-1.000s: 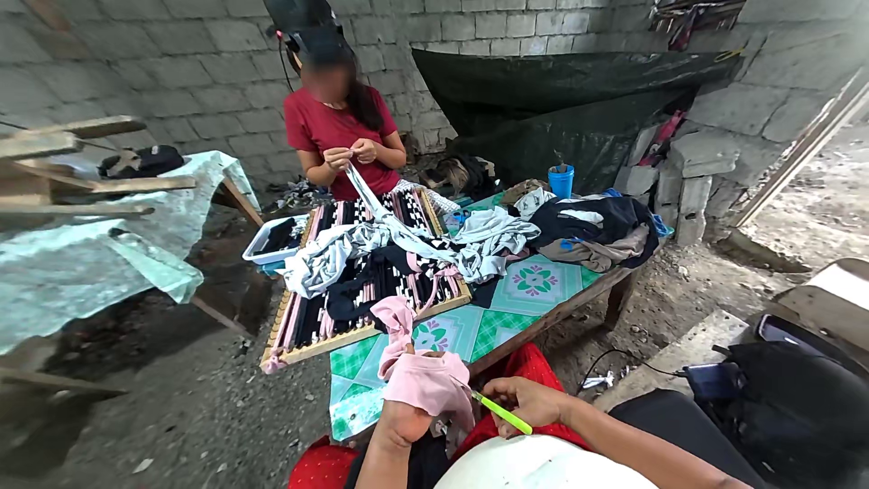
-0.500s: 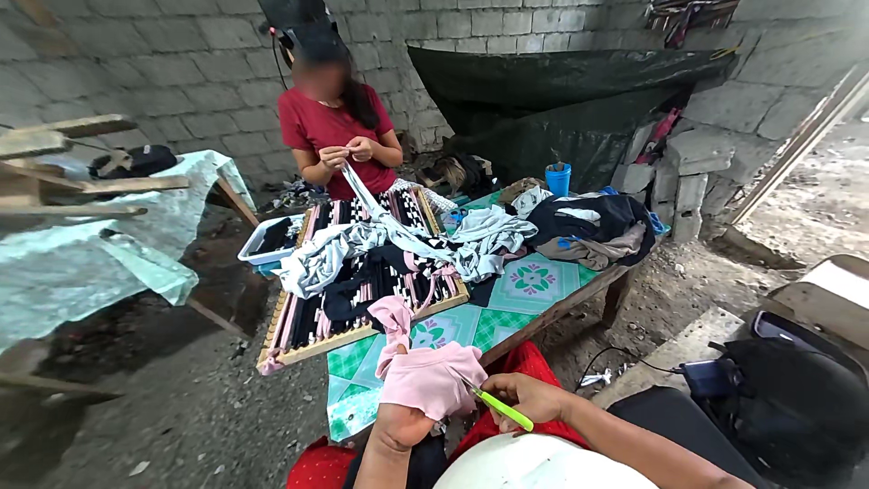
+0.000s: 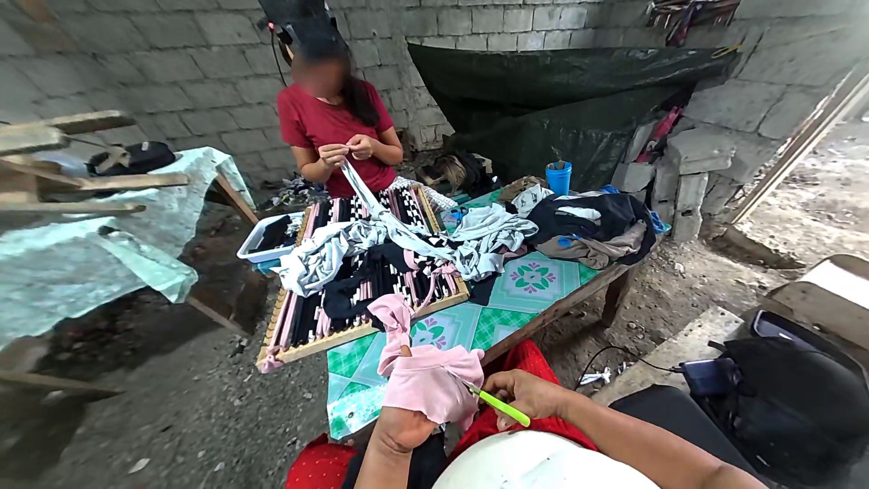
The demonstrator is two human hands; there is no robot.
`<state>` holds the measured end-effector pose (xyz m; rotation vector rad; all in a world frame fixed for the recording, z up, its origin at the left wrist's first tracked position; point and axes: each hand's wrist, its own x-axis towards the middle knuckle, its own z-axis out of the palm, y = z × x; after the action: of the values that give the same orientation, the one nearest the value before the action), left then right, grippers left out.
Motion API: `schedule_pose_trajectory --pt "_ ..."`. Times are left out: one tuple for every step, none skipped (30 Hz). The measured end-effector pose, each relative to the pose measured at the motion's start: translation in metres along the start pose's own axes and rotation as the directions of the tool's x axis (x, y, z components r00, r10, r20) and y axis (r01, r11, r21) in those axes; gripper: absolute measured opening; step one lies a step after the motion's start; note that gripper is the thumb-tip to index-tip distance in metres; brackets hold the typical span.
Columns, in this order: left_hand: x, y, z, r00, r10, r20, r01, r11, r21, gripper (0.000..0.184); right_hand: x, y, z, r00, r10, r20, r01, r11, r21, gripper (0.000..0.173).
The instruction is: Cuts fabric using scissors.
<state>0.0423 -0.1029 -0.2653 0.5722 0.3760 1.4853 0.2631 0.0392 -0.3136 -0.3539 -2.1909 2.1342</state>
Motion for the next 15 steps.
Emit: schedule_pose_trajectory --pt "0.0 0.0 0.001 1.0 -0.003 -0.001 0.003 1.0 0.006 0.073 0.0 0.001 0.0 1.0 0.011 -0.004 -0.011 1.0 -0.007 0.043" --pt "0.0 -0.001 0.001 1.0 -0.004 -0.003 0.004 1.0 0.012 0.074 -0.001 0.001 -0.001 1.0 0.018 -0.011 -0.019 1.0 -0.018 0.043" --pt "0.0 -0.001 0.001 1.0 -0.006 -0.014 0.007 1.0 0.018 0.075 -0.001 0.002 -0.001 1.0 0.02 -0.021 -0.02 0.999 -0.032 0.043" --pt "-0.001 -0.002 0.002 0.999 -0.007 -0.033 0.008 1.0 0.028 0.075 -0.002 0.003 -0.001 0.999 0.013 -0.032 -0.014 0.999 -0.043 0.044" --pt "0.0 -0.003 0.002 0.999 -0.008 -0.054 0.01 0.999 0.034 0.076 -0.002 0.004 -0.002 0.999 0.01 -0.04 -0.012 0.999 -0.048 0.044" --pt "0.0 -0.003 0.001 0.998 -0.013 -0.066 0.015 0.999 0.037 0.077 -0.002 0.006 -0.002 0.999 0.012 -0.041 -0.014 0.999 -0.049 0.044" --pt "0.001 -0.004 0.0 0.997 -0.021 -0.074 0.024 0.999 0.037 0.078 -0.003 0.008 -0.002 0.999 0.014 -0.038 -0.016 0.999 -0.045 0.044" --pt "0.001 -0.004 -0.002 0.996 -0.027 -0.08 0.03 0.999 0.04 0.078 -0.003 0.008 -0.002 0.999 0.02 -0.03 -0.021 0.999 -0.035 0.044" --pt "0.001 -0.005 -0.003 0.996 -0.033 -0.086 0.037 0.998 0.044 0.079 -0.003 0.009 -0.001 0.999 0.024 -0.021 -0.024 1.0 -0.019 0.044" --pt "0.001 -0.006 -0.004 0.995 -0.037 -0.098 0.042 0.998 0.054 0.077 -0.002 0.008 0.0 1.0 0.02 -0.016 -0.02 1.0 -0.003 0.045" --pt "0.001 -0.008 -0.005 0.994 -0.04 -0.103 0.047 0.997 0.068 0.077 -0.002 0.007 0.001 1.0 0.012 -0.014 -0.012 1.0 0.015 0.046" --pt "0.001 -0.01 -0.006 0.994 -0.045 -0.099 0.053 0.996 0.077 0.078 -0.001 0.005 0.001 1.0 0.005 -0.012 -0.004 1.0 0.02 0.047" --pt "0.002 -0.013 -0.006 0.994 -0.045 -0.104 0.055 0.994 0.091 0.079 0.0 0.003 0.001 1.0 -0.001 -0.012 0.002 1.0 0.014 0.048" --pt "0.003 -0.014 -0.007 0.993 -0.05 -0.103 0.06 0.993 0.097 0.081 0.001 0.0 0.001 1.0 0.0 -0.015 0.0 1.0 0.006 0.048" --pt "0.004 -0.015 -0.007 0.994 -0.048 -0.098 0.058 0.993 0.105 0.081 0.002 -0.002 0.001 1.0 0.004 -0.015 -0.004 1.0 0.004 0.048"
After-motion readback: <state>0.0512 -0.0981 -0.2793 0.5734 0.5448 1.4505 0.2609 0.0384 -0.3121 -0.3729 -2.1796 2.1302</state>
